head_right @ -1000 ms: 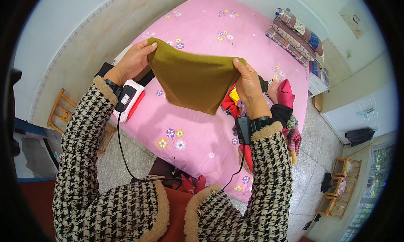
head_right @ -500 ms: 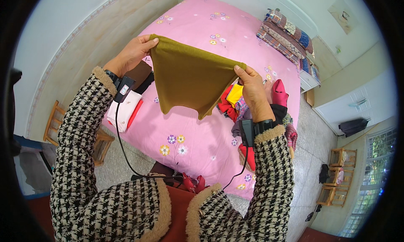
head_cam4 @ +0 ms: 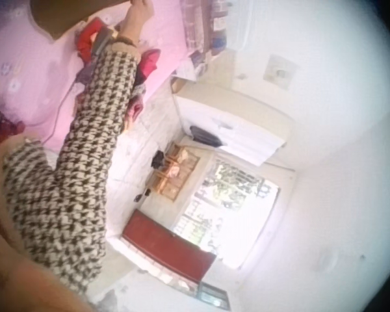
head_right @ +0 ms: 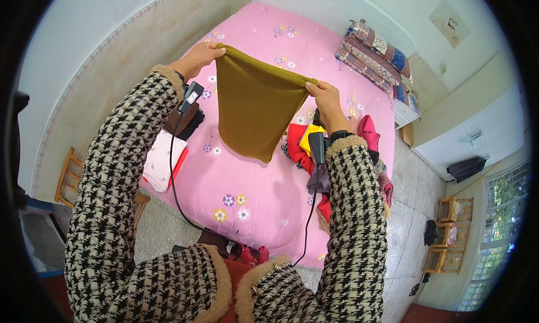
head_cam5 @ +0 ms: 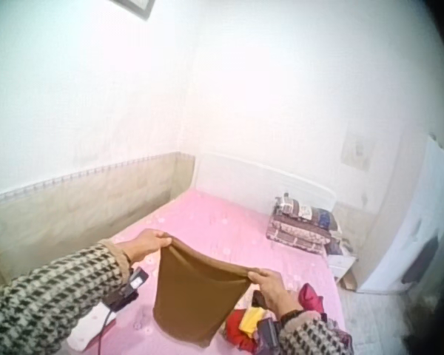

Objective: The person folds several garments on a bed, including black pants, olive-green pants, pink-and-white striped pants, and beige pants. Each item is unfolded, aligned, folded in half or quarters, and placed into a growing stack on the left side of the bed.

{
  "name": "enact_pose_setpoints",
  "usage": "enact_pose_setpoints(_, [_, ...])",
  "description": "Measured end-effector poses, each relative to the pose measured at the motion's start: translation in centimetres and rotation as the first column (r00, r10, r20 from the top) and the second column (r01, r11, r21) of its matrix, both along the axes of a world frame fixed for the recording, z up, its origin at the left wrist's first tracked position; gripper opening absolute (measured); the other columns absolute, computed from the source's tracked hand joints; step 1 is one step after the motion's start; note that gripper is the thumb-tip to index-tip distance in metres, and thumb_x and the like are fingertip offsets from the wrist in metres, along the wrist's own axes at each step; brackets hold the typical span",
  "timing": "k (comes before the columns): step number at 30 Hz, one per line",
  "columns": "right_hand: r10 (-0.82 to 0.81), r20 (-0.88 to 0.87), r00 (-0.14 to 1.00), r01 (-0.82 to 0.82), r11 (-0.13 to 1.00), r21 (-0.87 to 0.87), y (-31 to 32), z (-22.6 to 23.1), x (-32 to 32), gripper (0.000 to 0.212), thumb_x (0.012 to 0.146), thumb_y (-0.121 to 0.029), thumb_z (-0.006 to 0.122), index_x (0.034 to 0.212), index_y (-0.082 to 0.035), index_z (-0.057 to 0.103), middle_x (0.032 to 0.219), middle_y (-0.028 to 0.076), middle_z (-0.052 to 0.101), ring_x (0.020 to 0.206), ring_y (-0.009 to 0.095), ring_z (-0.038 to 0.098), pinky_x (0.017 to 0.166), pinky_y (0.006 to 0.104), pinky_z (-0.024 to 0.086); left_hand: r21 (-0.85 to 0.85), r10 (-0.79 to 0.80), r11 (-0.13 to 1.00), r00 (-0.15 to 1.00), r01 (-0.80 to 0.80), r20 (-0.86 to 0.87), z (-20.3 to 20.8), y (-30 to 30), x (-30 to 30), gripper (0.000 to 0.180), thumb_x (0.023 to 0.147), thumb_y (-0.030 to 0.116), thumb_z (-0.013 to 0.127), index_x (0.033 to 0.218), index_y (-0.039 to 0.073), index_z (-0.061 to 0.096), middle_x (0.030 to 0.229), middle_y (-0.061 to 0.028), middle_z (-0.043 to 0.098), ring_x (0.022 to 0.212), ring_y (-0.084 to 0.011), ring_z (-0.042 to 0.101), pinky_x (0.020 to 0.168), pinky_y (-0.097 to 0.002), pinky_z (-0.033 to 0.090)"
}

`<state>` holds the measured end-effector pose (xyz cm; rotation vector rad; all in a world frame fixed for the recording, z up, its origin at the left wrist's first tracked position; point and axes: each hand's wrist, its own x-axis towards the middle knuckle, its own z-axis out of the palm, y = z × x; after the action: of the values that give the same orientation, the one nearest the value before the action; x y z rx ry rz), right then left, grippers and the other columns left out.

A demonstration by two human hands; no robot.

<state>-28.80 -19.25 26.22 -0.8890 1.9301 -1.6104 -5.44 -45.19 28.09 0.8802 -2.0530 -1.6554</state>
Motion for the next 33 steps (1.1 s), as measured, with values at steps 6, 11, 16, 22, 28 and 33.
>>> enact_pose_setpoints(6, [-0.071,-0.070,0.995,0.068,0.996,-0.049,-4.0,1.7,-2.0,0.019,0.081,-0.014,0.067,0.095,0.000,0.068,0.080,-0.001,0.061,0.074,0.009,0.052,0.070,0.0227,0.042,-0.059,0.058,0.996,0.995,-0.064,-0.085,1.3,-4.2,-1.8,0.024,0.091,0.024,0.057,0.107,0.008,0.064,0.100,0.0010,0.062,0.101,-0.0115,0.048,0.092,-0.0319,0.033])
enact_pose_setpoints(11, [0.021,-0.098,0.995,-0.031,0.995,-0.098,-2.6,2.1,0.6,0.021,0.084,-0.016,0.065,0.099,-0.001,0.067,0.079,-0.003,0.059,0.076,0.008,0.050,0.071,0.0227,0.039,-0.210,-0.011,0.977,0.971,-0.041,-0.240,0.8,-3.3,2.0,0.027,0.091,0.022,0.057,0.110,0.002,0.063,0.102,-0.0002,0.063,0.098,-0.0097,0.051,0.092,-0.0260,0.036])
enact_pose_setpoints(16, [0.136,-0.179,0.974,-0.143,0.989,-0.030,3.3,-5.0,5.2,0.027,0.087,-0.012,0.060,0.112,-0.002,0.063,0.091,-0.003,0.060,0.080,0.005,0.053,0.072,0.0200,0.043,-0.271,0.015,0.962,0.995,-0.042,-0.101,-7.1,2.4,10.4,0.024,0.090,0.018,0.058,0.105,0.000,0.062,0.089,0.0023,0.056,0.084,-0.0073,0.050,0.080,-0.0253,0.042])
enact_pose_setpoints(22, [0.178,-0.220,0.959,-0.123,0.963,0.241,12.7,-22.4,13.2,0.026,0.083,-0.011,0.063,0.107,-0.001,0.062,0.115,0.008,0.057,0.091,0.015,0.057,0.078,0.0259,0.045,-0.211,0.014,0.978,0.999,-0.004,0.045,-24.6,13.2,19.5,0.021,0.078,0.011,0.067,0.097,0.004,0.066,0.089,-0.0061,0.058,0.074,-0.0152,0.053,0.070,-0.0278,0.044])
enact_pose_setpoints(28, [0.126,0.009,0.992,-0.109,0.820,0.562,22.1,-36.3,20.6,0.017,0.079,-0.013,0.066,0.094,-0.004,0.066,0.114,0.016,0.053,0.086,0.024,0.057,0.077,0.0321,0.049,-0.035,-0.161,0.983,0.944,0.178,0.288,-39.1,23.3,25.9,0.011,0.077,0.010,0.065,0.086,0.003,0.067,0.067,-0.0099,0.057,0.064,-0.0182,0.053,0.062,-0.0299,0.045])
enact_pose_setpoints(33, [0.209,-0.007,0.978,-0.162,0.777,0.609,26.3,-39.4,22.4,0.016,0.077,-0.010,0.067,0.092,-0.006,0.066,0.109,0.014,0.054,0.085,0.025,0.057,0.075,0.0326,0.049,0.008,-0.030,1.000,0.945,0.029,0.326,-42.9,29.4,29.1,0.017,0.076,0.011,0.066,0.093,0.009,0.070,0.061,-0.0121,0.053,0.061,-0.0213,0.052,0.061,-0.0345,0.043])
